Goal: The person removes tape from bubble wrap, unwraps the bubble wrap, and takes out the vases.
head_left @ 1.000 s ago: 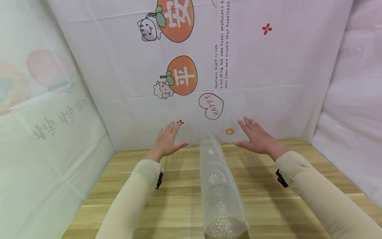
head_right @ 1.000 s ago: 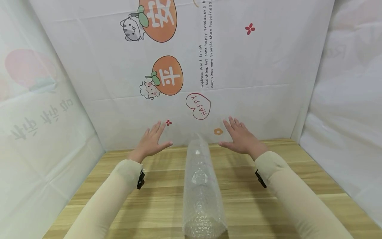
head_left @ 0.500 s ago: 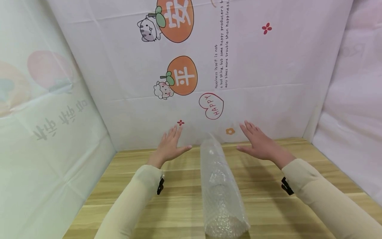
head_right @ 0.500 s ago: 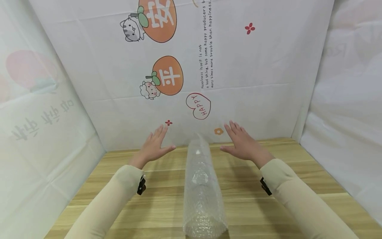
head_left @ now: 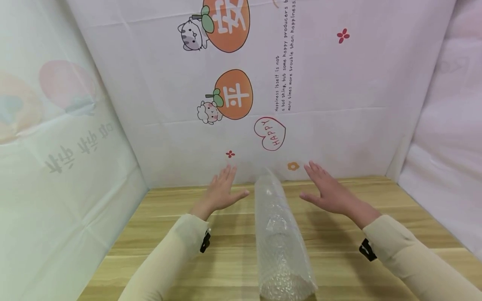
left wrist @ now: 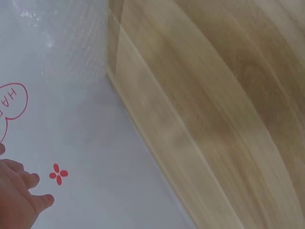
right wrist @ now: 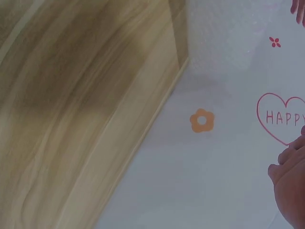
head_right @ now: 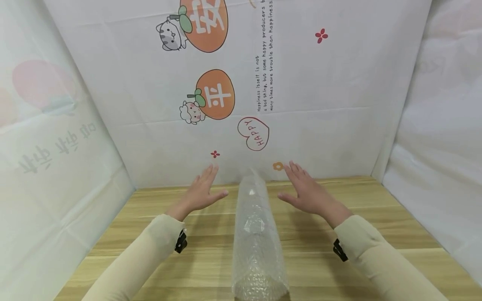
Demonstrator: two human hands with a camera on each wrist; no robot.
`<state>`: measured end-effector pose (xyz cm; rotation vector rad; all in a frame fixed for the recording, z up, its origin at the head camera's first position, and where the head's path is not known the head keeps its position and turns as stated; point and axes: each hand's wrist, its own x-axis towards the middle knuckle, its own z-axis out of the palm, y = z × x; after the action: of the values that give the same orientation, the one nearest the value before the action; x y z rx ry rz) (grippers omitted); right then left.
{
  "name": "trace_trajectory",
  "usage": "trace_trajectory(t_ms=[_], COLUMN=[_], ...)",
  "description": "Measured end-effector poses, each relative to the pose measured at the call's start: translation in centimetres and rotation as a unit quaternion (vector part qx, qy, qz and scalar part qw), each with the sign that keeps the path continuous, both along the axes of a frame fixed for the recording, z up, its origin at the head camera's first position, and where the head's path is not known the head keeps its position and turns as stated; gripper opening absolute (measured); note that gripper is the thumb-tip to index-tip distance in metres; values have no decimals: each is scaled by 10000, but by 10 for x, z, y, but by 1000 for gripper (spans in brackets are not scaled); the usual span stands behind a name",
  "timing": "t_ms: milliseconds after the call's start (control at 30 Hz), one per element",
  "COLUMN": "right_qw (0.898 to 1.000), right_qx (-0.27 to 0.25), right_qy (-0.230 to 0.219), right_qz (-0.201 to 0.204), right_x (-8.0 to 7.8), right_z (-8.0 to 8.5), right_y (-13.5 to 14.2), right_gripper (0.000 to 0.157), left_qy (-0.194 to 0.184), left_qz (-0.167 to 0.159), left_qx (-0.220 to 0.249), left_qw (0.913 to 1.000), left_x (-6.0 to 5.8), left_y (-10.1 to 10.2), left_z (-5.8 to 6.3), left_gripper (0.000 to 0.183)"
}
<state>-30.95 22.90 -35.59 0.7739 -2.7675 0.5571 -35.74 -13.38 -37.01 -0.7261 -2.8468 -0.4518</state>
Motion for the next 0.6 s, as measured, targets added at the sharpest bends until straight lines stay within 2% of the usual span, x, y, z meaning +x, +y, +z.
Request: trace_trajectory(t_ms=[133, 600], right_qw=[10000, 9990], right_qx=[-35, -420], right_qy=[53, -75], right_qz=[8, 95], right_x=[5, 22], right_z=[-4, -20], right_y=[-2, -7], right_gripper=[94, 92], left_qy=[-105, -445], left_qz=[19, -219], left_qx=[59, 461], left_qw=[9999, 9977], left_x=[6, 21], left_y=[5, 19], left_z=[-4, -23], left_gripper=[102, 103])
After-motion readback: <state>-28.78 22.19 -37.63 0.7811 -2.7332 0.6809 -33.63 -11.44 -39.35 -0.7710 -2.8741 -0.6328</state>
